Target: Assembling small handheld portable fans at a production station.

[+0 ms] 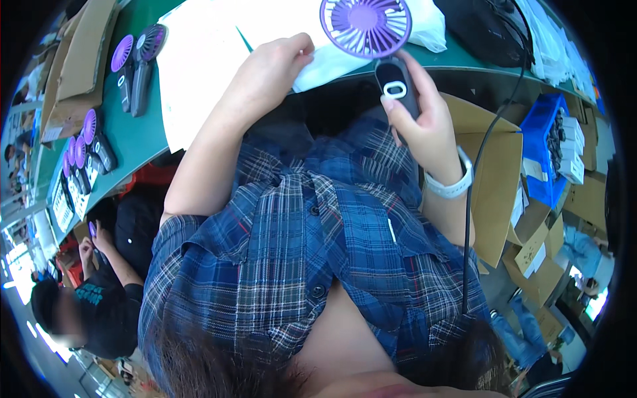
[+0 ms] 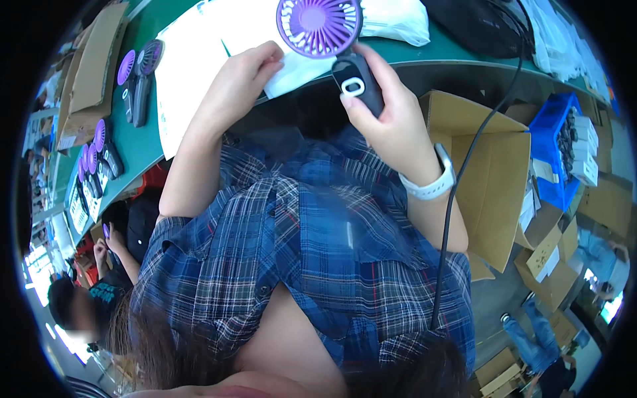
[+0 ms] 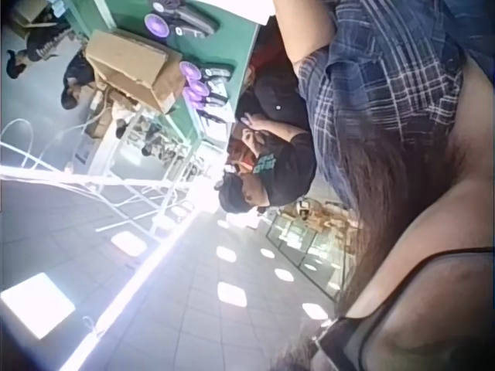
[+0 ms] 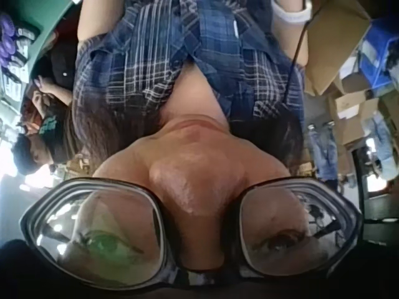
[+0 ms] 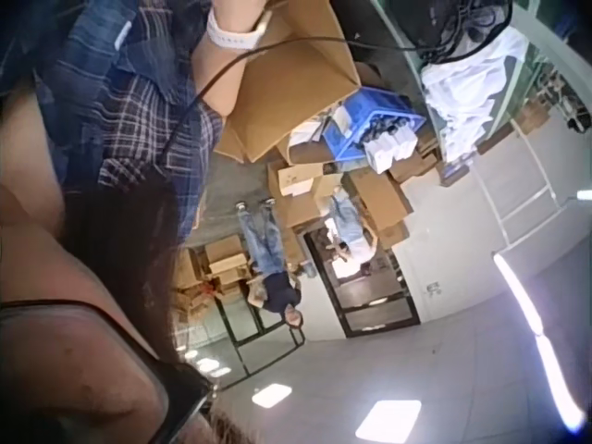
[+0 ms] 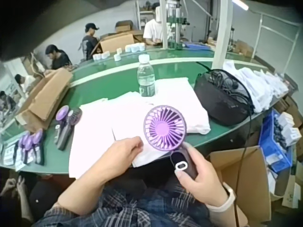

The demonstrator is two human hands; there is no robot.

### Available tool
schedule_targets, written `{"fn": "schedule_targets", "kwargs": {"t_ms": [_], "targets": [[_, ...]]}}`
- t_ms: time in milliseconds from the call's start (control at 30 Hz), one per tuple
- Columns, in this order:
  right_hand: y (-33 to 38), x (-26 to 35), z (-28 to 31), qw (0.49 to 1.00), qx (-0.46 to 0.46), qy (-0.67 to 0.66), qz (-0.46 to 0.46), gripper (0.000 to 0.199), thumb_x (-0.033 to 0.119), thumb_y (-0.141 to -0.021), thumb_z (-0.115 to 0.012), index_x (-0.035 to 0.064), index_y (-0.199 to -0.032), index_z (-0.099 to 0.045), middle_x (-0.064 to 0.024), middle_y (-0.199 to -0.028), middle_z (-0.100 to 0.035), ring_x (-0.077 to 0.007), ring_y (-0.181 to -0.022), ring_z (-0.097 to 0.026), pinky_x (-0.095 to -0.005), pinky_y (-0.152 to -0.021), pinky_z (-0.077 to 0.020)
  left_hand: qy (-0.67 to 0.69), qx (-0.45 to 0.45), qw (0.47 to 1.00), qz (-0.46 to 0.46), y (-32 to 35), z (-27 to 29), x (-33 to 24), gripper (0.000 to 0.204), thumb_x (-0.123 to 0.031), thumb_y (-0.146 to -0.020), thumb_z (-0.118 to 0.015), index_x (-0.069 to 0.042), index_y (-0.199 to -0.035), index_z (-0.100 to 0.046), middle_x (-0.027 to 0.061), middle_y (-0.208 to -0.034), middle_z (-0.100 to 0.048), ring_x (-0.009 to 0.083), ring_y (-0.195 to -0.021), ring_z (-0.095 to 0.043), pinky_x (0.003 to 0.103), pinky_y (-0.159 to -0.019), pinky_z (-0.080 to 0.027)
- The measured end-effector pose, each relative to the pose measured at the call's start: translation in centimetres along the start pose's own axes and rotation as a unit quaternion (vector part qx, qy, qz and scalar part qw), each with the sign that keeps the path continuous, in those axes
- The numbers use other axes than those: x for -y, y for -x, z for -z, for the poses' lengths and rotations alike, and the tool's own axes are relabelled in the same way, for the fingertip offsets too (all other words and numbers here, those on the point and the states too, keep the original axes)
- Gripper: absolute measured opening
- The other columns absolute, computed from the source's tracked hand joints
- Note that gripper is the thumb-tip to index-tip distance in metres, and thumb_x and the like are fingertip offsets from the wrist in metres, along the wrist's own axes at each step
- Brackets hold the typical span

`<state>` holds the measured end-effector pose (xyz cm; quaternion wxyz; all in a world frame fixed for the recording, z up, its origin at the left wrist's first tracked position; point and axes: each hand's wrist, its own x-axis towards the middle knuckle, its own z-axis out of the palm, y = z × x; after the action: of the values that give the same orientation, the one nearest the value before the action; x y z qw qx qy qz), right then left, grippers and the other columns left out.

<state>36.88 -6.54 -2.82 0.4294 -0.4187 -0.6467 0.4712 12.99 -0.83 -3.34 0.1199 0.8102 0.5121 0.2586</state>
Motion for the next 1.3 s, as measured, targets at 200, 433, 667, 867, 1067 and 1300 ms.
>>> {"fn": "schedule_targets", "kwargs": {"t_ms": [200,433,667,867,1067,1300], "targets": [[0.6,-1.1,-1.4,0.979,-0.036,0.183,0.086,0.046,0.015,-0.084,-0.064,0.0035,-0.127,-0.054,-0.0121,-0.096,-0.061,-0.0231,-0.082,-0.062,-0.0317,-0.073,-0.0497,0.041,0.031,0.997,0.053,-0.7,0.8,0.0,0.015,-0.018,-0.087,-0.065,-0.003,-0.087,-0.066,0.0117,-0.074,-0.065,0.0206,-0.067,-0.065,0.028,-0.060,-0.051],[0.6,-1.2,-1.4,0.974,-0.100,0.185,0.089,0.044,0.013,-0.085,-0.063,0.0028,-0.127,-0.056,-0.0126,-0.107,-0.061,-0.0189,-0.090,-0.060,-0.0261,-0.074,-0.0480,0.075,0.117,0.979,0.146,-0.9,0.5,-0.1,0.013,-0.016,-0.090,-0.062,-0.004,-0.094,-0.065,0.0082,-0.071,-0.061,0.0133,-0.062,-0.059,0.026,-0.055,-0.048],[1.0,-1.4,-1.3,0.970,-0.113,0.180,0.119,0.046,0.015,-0.084,-0.065,0.0057,-0.128,-0.056,-0.0121,-0.104,-0.061,-0.0204,-0.086,-0.062,-0.0280,-0.071,-0.0501,0.091,0.093,0.987,0.096,-0.8,0.1,0.8,0.016,-0.020,-0.092,-0.060,-0.005,-0.090,-0.065,0.0059,-0.068,-0.060,0.0116,-0.058,-0.058,0.023,-0.051,-0.046],[1.1,-2.2,-1.7,0.955,-0.092,0.238,0.152,0.047,0.014,-0.083,-0.066,0.0101,-0.130,-0.056,-0.0127,-0.099,-0.061,-0.0231,-0.081,-0.063,-0.0305,-0.069,-0.0516,0.065,0.100,0.976,0.181,-1.2,0.6,-0.1,0.013,-0.016,-0.094,-0.057,-0.004,-0.094,-0.062,0.0059,-0.068,-0.060,0.0127,-0.057,-0.059,0.023,-0.051,-0.046],[0.9,-2.3,-1.6,0.928,-0.072,0.337,0.140,0.050,0.011,-0.084,-0.066,0.0128,-0.132,-0.054,-0.0120,-0.090,-0.059,-0.0246,-0.074,-0.061,-0.0329,-0.065,-0.0523,0.093,-0.061,0.972,0.208,-1.6,0.4,0.9,0.008,-0.011,-0.094,-0.056,-0.004,-0.095,-0.061,0.0050,-0.073,-0.062,0.0123,-0.065,-0.062,0.026,-0.057,-0.049],[1.1,-1.5,-1.9,0.899,-0.057,0.412,0.140,0.053,0.011,-0.085,-0.065,0.0120,-0.135,-0.050,-0.0101,-0.084,-0.056,-0.0232,-0.069,-0.059,-0.0335,-0.060,-0.0518,0.306,-0.113,0.936,0.131,-1.1,0.0,1.5,0.050,-0.009,-0.084,-0.065,0.000,-0.128,-0.043,0.0111,-0.088,-0.055,0.0158,-0.073,-0.055,0.029,-0.062,-0.046]]}}
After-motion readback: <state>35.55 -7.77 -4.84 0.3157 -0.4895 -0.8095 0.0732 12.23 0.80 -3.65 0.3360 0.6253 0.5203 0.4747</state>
